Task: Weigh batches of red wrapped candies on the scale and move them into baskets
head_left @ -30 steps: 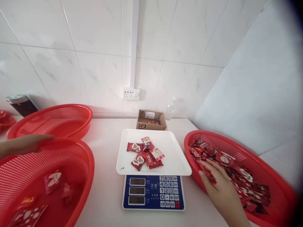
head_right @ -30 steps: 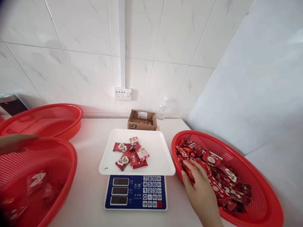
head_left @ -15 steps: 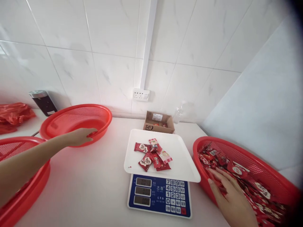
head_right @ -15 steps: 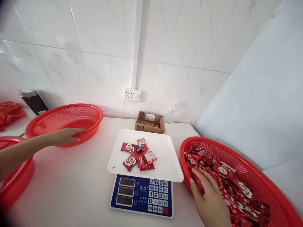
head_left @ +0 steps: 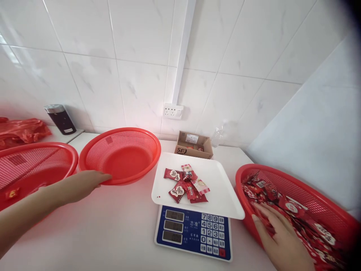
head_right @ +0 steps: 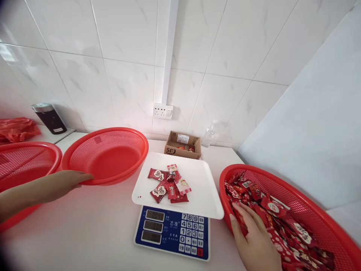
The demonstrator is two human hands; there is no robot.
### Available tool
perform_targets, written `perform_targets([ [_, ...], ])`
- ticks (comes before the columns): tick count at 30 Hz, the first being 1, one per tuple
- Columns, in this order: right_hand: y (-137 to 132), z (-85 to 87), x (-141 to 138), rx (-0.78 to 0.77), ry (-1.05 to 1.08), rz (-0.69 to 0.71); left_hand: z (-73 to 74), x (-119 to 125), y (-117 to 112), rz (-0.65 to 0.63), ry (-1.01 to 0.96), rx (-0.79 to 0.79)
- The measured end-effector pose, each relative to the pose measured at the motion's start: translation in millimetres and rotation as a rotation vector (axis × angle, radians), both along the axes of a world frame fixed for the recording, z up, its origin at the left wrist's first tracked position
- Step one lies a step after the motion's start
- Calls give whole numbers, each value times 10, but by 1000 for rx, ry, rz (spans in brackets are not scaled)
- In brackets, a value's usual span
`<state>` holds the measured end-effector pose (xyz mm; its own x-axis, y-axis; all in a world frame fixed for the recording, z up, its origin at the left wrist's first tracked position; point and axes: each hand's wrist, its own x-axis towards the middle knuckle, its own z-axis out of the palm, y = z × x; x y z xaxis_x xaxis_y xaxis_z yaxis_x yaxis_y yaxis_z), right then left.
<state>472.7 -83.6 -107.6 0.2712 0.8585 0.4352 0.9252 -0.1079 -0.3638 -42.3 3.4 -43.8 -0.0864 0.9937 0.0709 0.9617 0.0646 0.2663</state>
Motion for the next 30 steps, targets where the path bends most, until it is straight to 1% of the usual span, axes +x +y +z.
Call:
perform_targets([
  [4, -13, 19, -22, -1, -2, -5, 56, 130, 81, -43, -4, -16],
  [7, -14, 28, -31, -4, -14, -6, 120, 161, 194, -172, 3, -127],
  [10, -16, 33, -34, -13, -19, -18, 144, 189, 284, -293, 17, -253],
  [13, -27, 37, -37, -21, -33, -26, 121, 258, 334, -325, 9, -239],
  [16, -35, 42, -53, -15, -44, -35, 80, 409, 355, -344, -5, -180],
  [19, -34, 59, -90, -20, -58, -53, 50, 708, 364, -399, -35, -66],
  [21, -33, 78, -119, -38, -66, -76, 32, 989, 374, -488, -63, -22],
  [23, -35, 96, -141, -53, -67, -98, 15, 1296, 393, -602, -92, -44],
  [26, -46, 109, -145, -46, -70, -89, 8, 1693, 434, -738, -68, -169],
  [28, -57, 106, -139, -27, -80, -66, 18, 1863, 458, -785, -26, -223],
  [30, -66, 103, -139, -10, -92, -59, 32, 1954, 467, -789, -10, -209],
])
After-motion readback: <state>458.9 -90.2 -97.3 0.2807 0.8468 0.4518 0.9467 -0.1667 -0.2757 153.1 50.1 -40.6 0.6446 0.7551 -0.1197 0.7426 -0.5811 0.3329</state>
